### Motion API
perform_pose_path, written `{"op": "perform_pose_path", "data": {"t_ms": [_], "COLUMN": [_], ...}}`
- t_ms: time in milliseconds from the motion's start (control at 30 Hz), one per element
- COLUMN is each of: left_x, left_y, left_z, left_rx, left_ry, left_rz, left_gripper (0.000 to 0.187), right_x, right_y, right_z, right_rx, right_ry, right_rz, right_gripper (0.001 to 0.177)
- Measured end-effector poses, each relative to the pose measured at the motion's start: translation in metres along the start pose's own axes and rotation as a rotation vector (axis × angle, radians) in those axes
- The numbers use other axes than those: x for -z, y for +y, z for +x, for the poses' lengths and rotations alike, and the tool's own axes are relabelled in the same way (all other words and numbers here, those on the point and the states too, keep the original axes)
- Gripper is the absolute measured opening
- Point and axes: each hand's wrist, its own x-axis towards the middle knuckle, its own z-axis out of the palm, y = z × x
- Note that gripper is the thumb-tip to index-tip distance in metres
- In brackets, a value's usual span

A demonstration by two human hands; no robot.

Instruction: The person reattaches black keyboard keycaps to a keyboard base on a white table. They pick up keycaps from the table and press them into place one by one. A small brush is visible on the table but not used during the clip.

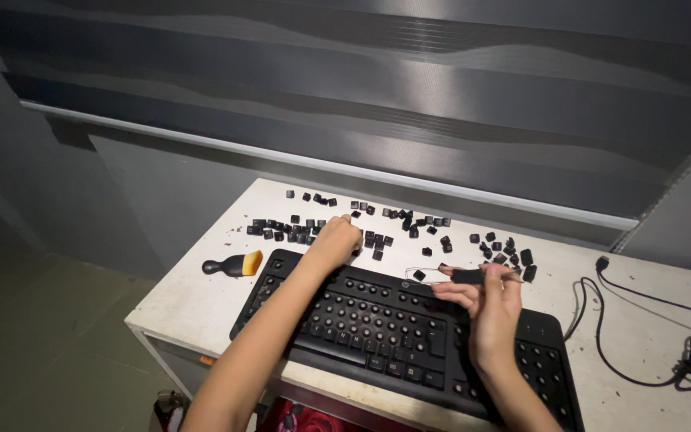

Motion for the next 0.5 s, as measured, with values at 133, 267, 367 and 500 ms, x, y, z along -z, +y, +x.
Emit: {"op": "perform_pose_path", "data": {"t_ms": [133,267,367,500], "left_x": [0.034,0.081,0.104,0.115], "left_y": [0.024,0.083,0.139,0.192], "left_z": [-0.003,-0.032,-0.069,-0.101], "left_rx": [0.033,0.139,0.243,0.353], "left_ry": [-0.033,0.124,0.098,-0.061], "left_rz": [-0.074,-0.363,-0.601,-0.75], "left_gripper": [0.01,0.026,0.03,0.062], "right_x": [0.005,0.012,0.012,0.01], "right_y": [-0.005,-0.007,-0.004,-0.001], "right_z": [-0.002,-0.005,-0.007,-0.01], "right_rx": [0.032,0.052,0.056,0.037], "right_ry": [-0.033,-0.145,-0.242,-0.34], "right_rz": [-0.107,-0.261,-0.324,-0.439], "right_gripper": [0.025,0.02,0.021,0.023]}}
